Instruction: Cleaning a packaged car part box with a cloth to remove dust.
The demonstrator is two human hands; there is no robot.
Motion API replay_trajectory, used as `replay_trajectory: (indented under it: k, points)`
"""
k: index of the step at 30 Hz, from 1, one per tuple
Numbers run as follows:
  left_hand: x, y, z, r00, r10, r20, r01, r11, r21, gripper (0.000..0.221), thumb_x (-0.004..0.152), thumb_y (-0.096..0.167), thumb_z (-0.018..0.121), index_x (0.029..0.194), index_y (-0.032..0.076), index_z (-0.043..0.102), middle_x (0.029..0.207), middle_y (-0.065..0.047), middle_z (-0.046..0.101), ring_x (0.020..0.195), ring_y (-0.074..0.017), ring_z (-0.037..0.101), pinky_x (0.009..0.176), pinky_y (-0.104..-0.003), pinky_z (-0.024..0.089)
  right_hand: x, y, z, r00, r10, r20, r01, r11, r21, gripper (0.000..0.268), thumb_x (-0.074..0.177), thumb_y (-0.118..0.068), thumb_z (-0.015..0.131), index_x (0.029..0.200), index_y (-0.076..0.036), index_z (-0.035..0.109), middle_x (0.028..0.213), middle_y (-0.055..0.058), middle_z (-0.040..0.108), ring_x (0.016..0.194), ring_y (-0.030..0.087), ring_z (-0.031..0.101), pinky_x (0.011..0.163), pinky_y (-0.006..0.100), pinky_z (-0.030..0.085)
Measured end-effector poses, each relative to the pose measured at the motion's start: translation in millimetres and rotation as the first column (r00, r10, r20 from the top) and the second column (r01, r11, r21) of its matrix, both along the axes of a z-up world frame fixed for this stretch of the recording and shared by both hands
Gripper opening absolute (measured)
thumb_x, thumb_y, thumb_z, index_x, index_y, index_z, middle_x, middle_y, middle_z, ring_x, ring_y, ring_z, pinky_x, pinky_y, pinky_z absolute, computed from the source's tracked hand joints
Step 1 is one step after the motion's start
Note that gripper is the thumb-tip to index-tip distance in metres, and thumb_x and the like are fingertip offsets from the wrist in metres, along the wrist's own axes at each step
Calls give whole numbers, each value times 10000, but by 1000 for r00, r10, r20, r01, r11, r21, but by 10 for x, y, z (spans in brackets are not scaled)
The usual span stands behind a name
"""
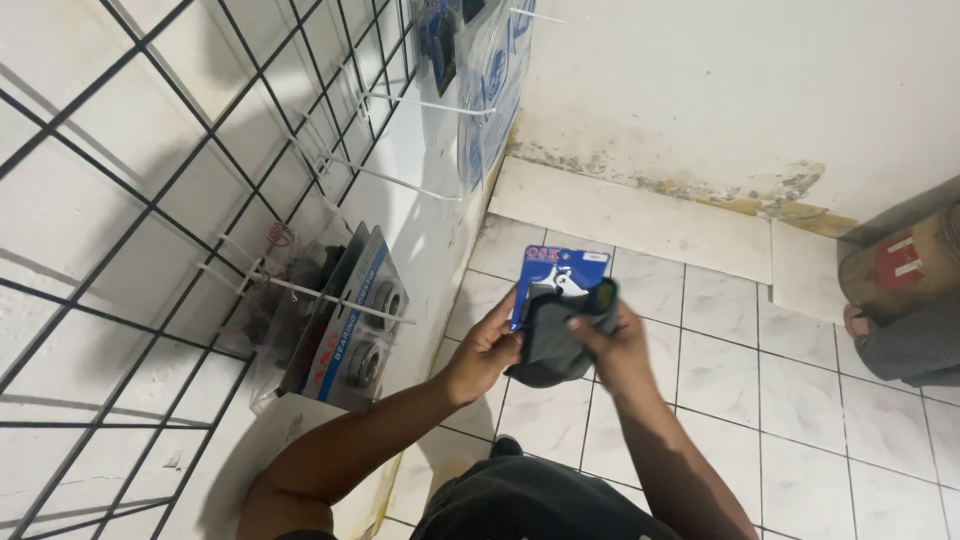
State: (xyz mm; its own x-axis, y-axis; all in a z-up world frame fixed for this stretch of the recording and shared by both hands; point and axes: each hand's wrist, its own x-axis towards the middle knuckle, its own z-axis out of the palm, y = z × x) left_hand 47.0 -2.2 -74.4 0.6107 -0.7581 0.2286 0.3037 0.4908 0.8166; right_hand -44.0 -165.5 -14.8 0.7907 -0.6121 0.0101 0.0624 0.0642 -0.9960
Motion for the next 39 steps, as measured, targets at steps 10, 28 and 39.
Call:
replay_trajectory:
  k: [10,28,39]
  points:
    - [150,-33,-420,999,-32,18,31,998,58,793,995,-80,422,1650,202,77,1234,-200,659,1049,-245,661,865,-442,606,234,107,48,991,-122,47,108,967,232,181,813,-38,800,959,-27,694,805,98,726,744,215,727,696,323,560]
    - [285,-180,-573,998,44,-35,-40,993,108,732,995,-91,428,1632,213,236,1236,-240,668,1029,-265,685,802,-412,622,459,-185,-272,999,-43,-20,42,999,-24,323,798,-103,853,1059,-20,683,918,106,703,890,225,632,824,419,528]
    - [132,-106,-101,993,80,-84,-75,995,62,717,1000,-94,421,1627,213,257,1058,-83,678,825,-78,591,621,-175,515,506,-181,-234,998,-56,27,55,997,45,295,820,-148,852,1039,-54,679,914,72,710,866,202,656,818,401,547]
